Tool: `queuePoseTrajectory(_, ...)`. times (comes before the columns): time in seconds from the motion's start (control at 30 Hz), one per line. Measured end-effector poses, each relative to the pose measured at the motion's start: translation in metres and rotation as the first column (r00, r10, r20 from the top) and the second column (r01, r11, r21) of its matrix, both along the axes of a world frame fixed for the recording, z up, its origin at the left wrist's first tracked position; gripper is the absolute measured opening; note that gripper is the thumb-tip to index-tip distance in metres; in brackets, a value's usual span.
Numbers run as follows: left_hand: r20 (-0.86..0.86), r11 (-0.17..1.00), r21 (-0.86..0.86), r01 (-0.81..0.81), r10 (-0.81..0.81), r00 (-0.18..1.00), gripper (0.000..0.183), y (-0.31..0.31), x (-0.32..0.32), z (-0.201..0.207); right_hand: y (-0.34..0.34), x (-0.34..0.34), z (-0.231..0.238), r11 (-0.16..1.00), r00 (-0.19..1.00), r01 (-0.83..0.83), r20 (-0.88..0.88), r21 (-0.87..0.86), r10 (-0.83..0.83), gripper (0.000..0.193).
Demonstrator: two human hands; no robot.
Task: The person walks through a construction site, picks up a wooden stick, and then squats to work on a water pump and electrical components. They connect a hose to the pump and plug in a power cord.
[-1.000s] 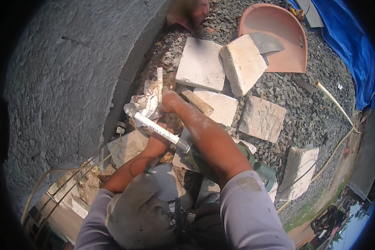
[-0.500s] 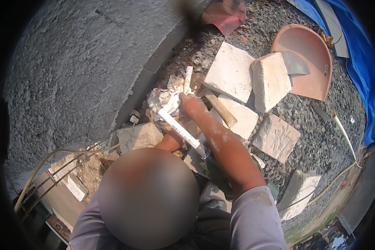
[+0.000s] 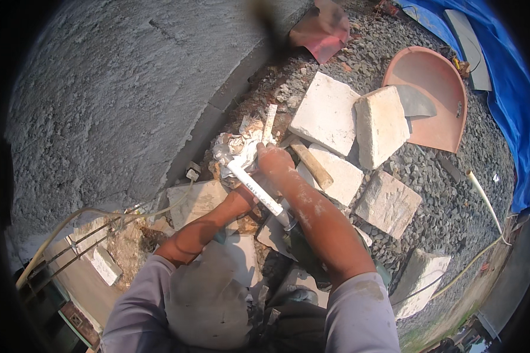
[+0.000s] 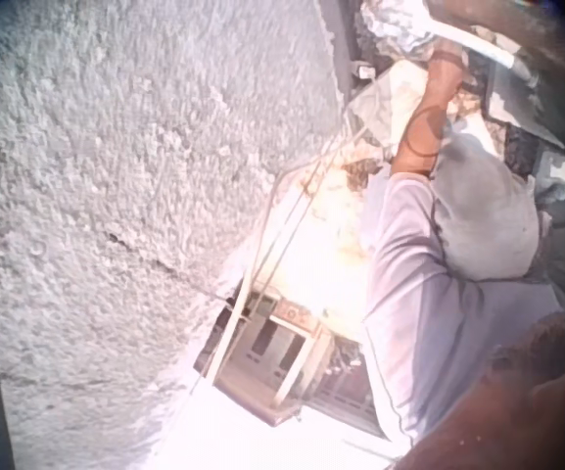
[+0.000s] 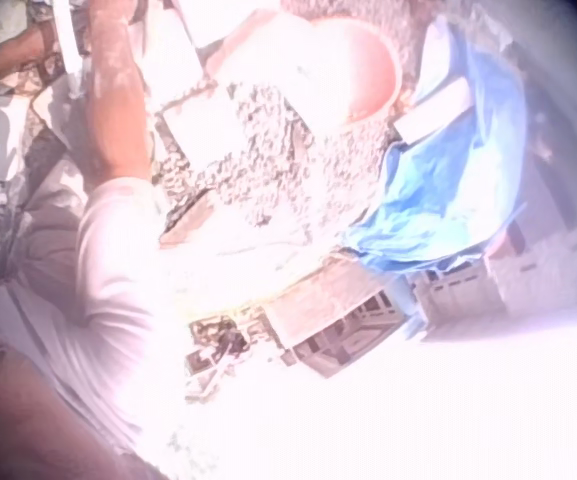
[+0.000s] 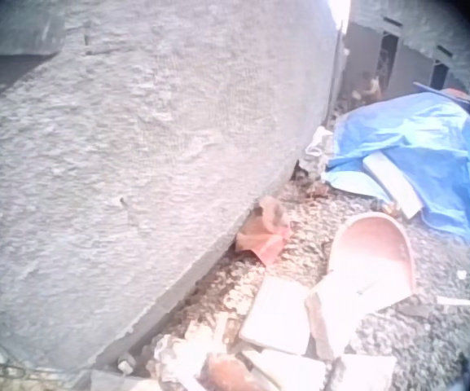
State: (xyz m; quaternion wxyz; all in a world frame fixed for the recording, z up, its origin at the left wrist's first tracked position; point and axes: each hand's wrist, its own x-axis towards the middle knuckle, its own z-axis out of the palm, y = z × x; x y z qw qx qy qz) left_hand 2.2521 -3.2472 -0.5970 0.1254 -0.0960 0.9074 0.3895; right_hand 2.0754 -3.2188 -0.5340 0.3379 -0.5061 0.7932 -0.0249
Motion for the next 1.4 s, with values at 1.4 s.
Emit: queuePoseTrajectory(1.4, -0.051, 0.904, -0.387, -0.184, 0.178, 0.983, 0.057, -0.015, 0.004, -0.008, -0.006, 0.006, 0.004, 0.934, 0.952, -0.221, 0.271, 0.280, 0.144, 0.075)
